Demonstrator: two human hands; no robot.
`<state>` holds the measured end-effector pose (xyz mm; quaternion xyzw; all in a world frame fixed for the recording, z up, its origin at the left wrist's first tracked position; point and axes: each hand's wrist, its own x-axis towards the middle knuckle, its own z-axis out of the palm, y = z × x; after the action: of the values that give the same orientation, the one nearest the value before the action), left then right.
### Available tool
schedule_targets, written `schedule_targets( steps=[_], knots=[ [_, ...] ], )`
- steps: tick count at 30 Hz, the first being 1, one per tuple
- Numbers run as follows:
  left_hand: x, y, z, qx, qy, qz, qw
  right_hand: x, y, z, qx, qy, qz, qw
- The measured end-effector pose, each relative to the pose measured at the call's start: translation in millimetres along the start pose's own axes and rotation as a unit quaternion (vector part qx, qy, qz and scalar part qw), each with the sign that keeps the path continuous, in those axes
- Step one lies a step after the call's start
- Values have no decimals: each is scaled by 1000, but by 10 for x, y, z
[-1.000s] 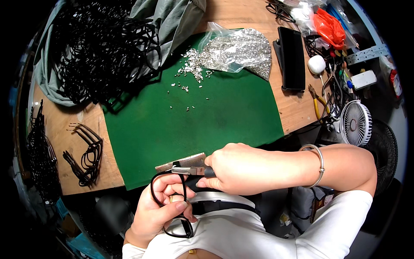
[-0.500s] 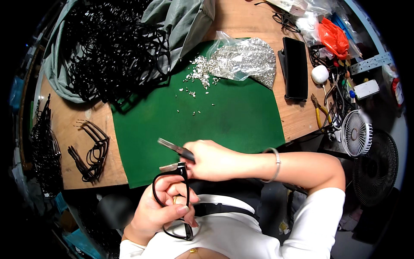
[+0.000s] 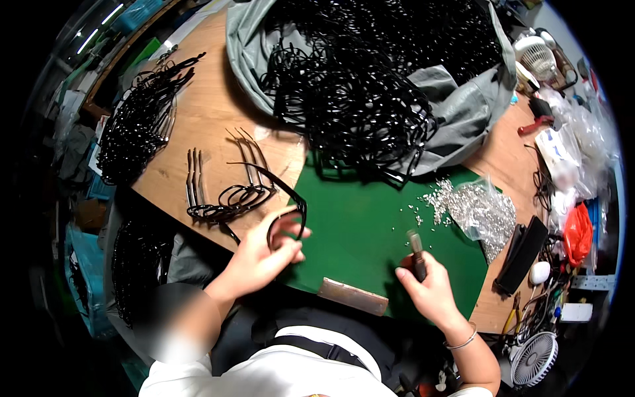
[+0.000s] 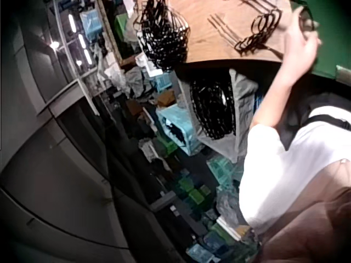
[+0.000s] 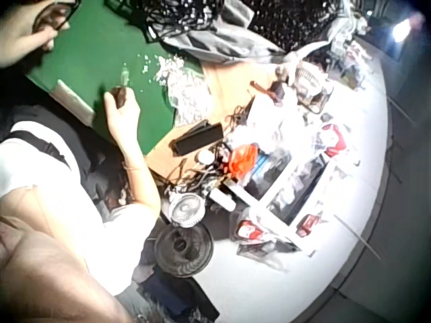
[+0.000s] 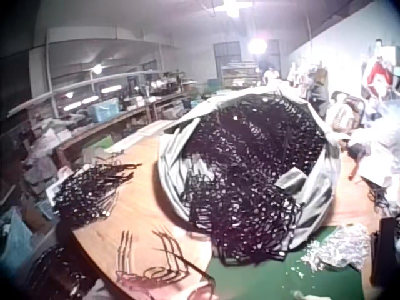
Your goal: The person repeatedly picks up black eyeglass frames from a large bag and uses pliers to press or adjust the frame arms. Finished frames are placed on the table. The task continues in a repetitive cycle throughout the clip.
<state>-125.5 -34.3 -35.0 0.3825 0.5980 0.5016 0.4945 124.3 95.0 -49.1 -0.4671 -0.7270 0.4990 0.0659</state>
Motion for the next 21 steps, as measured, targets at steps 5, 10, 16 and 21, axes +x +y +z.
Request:
schedule_targets(
  steps=[5, 10, 16, 21],
  knots=[
    [141, 9, -505, 302, 98, 78, 945, -20, -54, -13, -48, -34, -46, 997],
    [233, -113, -569, 692, 174, 69, 697, 89, 5, 29, 48, -5, -47, 998],
    [324, -65, -593, 652, 154, 115, 733, -94, 118, -130, 17, -34, -65, 997],
    [937, 349, 390, 503, 130, 330, 788, -63, 141, -55, -3, -9, -75, 997]
  ],
)
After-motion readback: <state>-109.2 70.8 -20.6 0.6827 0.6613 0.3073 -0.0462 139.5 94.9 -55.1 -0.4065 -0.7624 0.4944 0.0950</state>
